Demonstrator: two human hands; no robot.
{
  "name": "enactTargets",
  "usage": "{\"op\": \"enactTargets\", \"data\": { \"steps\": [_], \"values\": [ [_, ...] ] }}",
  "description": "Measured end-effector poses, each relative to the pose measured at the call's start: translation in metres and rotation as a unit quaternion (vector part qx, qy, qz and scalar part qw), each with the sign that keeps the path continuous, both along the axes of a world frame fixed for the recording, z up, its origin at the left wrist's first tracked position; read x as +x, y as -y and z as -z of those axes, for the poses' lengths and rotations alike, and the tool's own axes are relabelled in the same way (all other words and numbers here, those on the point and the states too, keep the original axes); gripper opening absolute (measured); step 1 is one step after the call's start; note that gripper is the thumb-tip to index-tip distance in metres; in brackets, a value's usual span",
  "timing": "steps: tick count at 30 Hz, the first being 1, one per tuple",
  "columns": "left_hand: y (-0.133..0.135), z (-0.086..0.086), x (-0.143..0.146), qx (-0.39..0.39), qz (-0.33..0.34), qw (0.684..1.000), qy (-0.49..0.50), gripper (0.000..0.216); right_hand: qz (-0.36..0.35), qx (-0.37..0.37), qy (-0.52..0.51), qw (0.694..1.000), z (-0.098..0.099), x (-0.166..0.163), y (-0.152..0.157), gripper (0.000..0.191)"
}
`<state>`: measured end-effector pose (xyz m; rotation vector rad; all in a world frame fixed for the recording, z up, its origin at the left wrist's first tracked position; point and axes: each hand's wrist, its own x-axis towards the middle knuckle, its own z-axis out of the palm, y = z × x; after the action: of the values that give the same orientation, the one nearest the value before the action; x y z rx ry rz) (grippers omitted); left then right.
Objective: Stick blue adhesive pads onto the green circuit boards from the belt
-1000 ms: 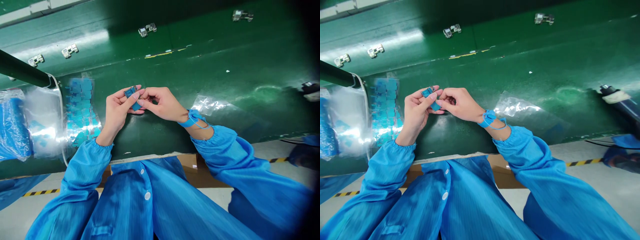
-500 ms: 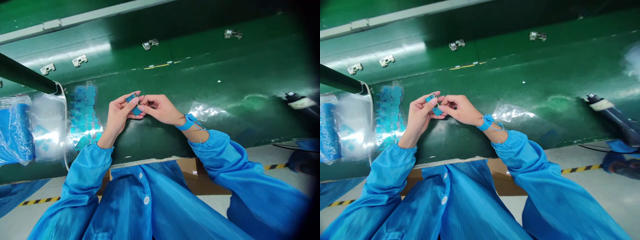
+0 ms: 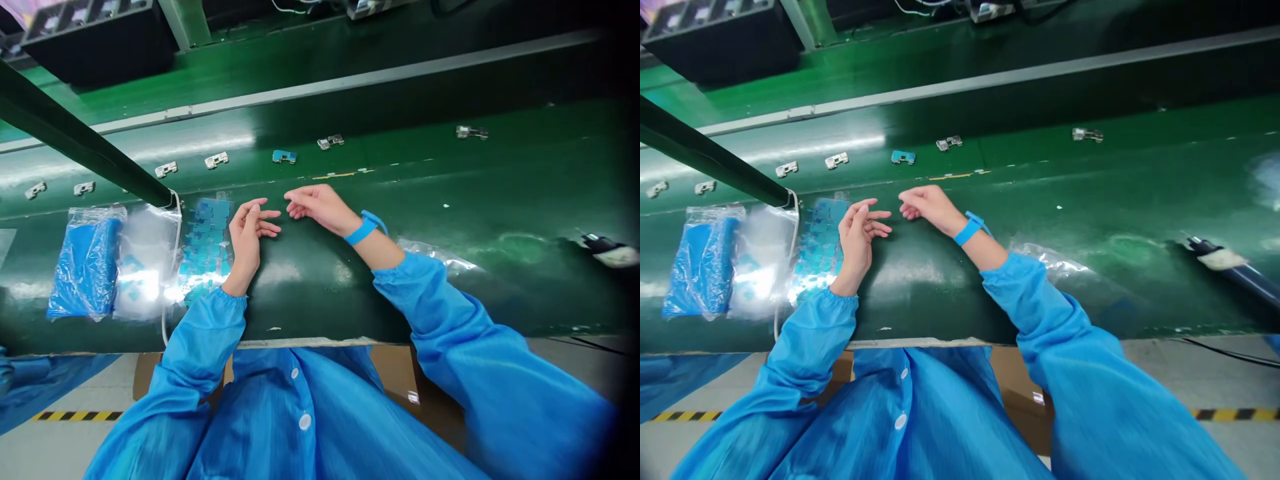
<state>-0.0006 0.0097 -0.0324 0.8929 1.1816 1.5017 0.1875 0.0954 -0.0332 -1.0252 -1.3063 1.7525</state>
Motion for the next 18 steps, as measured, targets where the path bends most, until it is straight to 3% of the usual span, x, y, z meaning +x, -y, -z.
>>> {"op": "enactTargets", "data": {
  "steps": [4,6,9,11,13,15,18],
  "values": [
    [0.004,-0.009,0.003,0.022,0.006,0.999,-0.029,0.043,-0.028,0.141,0.111,0.983,0.02,-0.006,0.02,0.042],
    [0.005,-0.015,-0.013,0.053,-0.024,0.996,-0.071,0.043,-0.039,0.185,0.141,0.972,0.023,-0.004,0.024,0.043],
    [-0.001,-0.03,-0.074,0.114,-0.175,0.969,-0.136,0.045,-0.049,0.182,0.147,0.971,0.022,0.0,0.024,0.052],
    [-0.014,-0.043,-0.134,0.147,-0.334,0.914,-0.178,0.058,-0.055,0.167,0.139,0.975,0.02,0.002,0.022,0.06],
    [-0.035,-0.058,-0.194,0.148,-0.406,0.872,-0.23,0.067,-0.058,0.157,0.128,0.977,0.019,0.003,0.022,0.064],
    [-0.06,-0.073,-0.238,0.127,-0.392,0.872,-0.263,0.064,-0.059,0.155,0.119,0.979,0.018,0.003,0.023,0.065],
    [-0.094,-0.091,-0.265,0.081,-0.292,0.897,-0.32,0.063,-0.06,0.153,0.12,0.979,0.019,0.003,0.024,0.065]
  ]
}}
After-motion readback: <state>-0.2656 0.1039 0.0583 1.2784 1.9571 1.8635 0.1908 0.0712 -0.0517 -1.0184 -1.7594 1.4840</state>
